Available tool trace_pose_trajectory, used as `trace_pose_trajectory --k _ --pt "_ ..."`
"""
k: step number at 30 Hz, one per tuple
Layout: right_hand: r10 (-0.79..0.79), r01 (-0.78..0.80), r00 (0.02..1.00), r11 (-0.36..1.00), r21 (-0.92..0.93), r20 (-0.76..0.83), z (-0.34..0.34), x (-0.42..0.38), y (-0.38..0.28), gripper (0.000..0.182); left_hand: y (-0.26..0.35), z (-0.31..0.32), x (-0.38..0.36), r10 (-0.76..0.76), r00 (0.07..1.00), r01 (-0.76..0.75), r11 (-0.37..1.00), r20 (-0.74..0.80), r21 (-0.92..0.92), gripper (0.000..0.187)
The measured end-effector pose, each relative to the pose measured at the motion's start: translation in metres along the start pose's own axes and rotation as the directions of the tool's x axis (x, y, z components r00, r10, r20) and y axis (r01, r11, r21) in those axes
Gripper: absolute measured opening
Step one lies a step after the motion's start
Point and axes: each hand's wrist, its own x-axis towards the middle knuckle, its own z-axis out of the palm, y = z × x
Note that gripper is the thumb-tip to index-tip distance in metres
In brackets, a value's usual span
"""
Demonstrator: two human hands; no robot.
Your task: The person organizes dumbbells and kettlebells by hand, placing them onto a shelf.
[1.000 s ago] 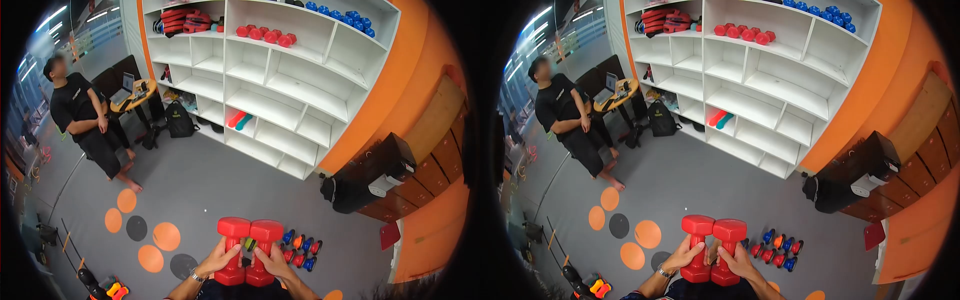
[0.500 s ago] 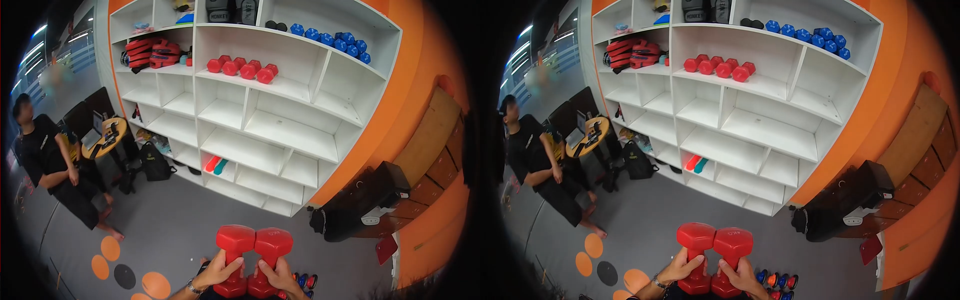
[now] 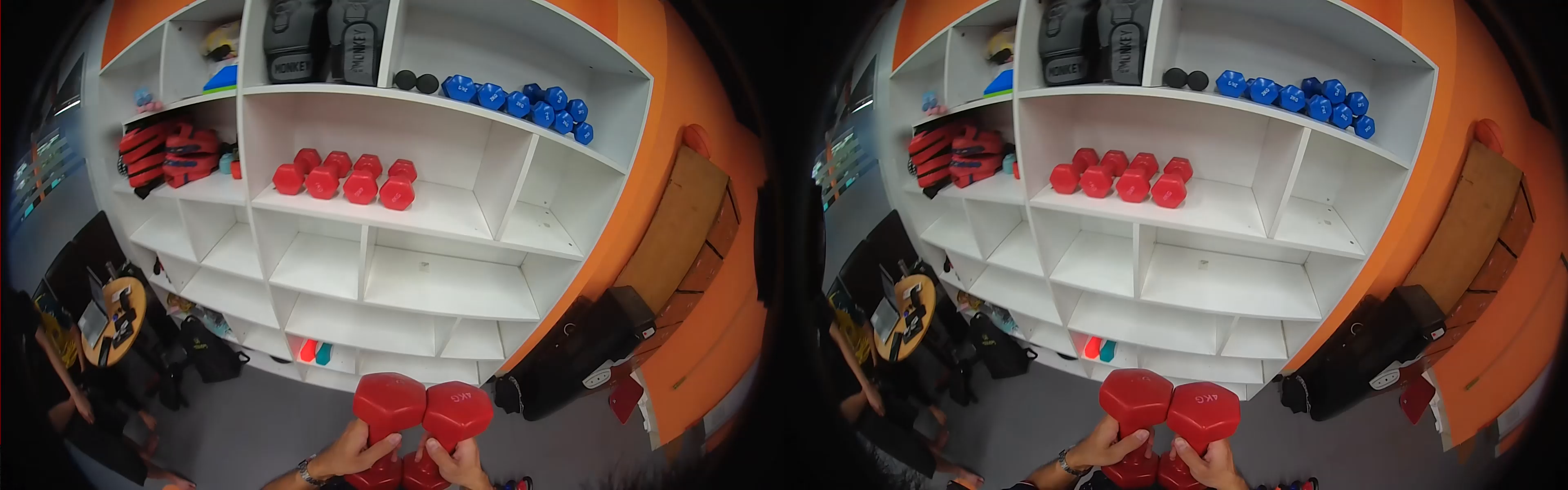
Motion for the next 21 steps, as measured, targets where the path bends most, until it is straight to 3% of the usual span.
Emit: trace_pose_trajectory --k 2,3,6,8,9,11,14,17,21 --pt "-0.038 0.037 0.999 0.998 -0.042 -0.028 -0.001 0.022 0.002 0.034 0.006 -0.015 0.024 0.076 0.997 -0.076 0.994 0.001 0.073 0.037" --pt "0.065 -0.065 0.998 0.997 0.047 -0.017 -0.003 0.030 0.005 0.030 0.011 -0.020 0.035 0.093 0.995 -0.095 0.991 0.030 0.094 0.035" --pt "-0.091 0.094 0.994 0.994 -0.047 0.055 -0.020 0.069 0.018 0.029 0.025 -0.035 0.072 0.150 0.984 -0.163 0.976 0.101 0.141 0.028" --pt "-0.336 0.330 0.942 0.906 -0.264 0.024 -0.033 0.099 0.009 0.028 0.024 -0.043 0.100 0.199 0.970 -0.219 0.964 0.139 0.148 0.024" --pt "-0.454 0.431 0.891 0.823 -0.370 0.028 -0.039 0.115 0.001 0.028 0.021 -0.046 0.115 0.254 0.955 -0.282 0.937 0.152 0.205 0.025" --pt "-0.538 0.532 0.837 0.758 -0.377 0.100 -0.061 0.145 -0.004 0.029 0.016 -0.055 0.150 0.369 0.910 -0.413 0.853 0.191 0.319 0.026" --pt "-0.608 0.596 0.786 0.700 -0.394 0.109 -0.092 0.189 0.000 0.029 0.021 -0.058 0.201 0.552 0.798 -0.591 0.641 0.241 0.489 0.041" --pt "-0.668 0.642 0.736 0.640 -0.422 0.106 -0.120 0.237 0.002 0.028 0.018 -0.067 0.248 0.614 0.724 -0.662 0.491 0.315 0.566 0.042" --pt "-0.734 0.690 0.672 0.574 -0.441 0.095 -0.149 0.296 0.000 0.027 0.029 -0.080 0.304 0.646 0.695 -0.694 0.486 0.317 0.531 0.043"
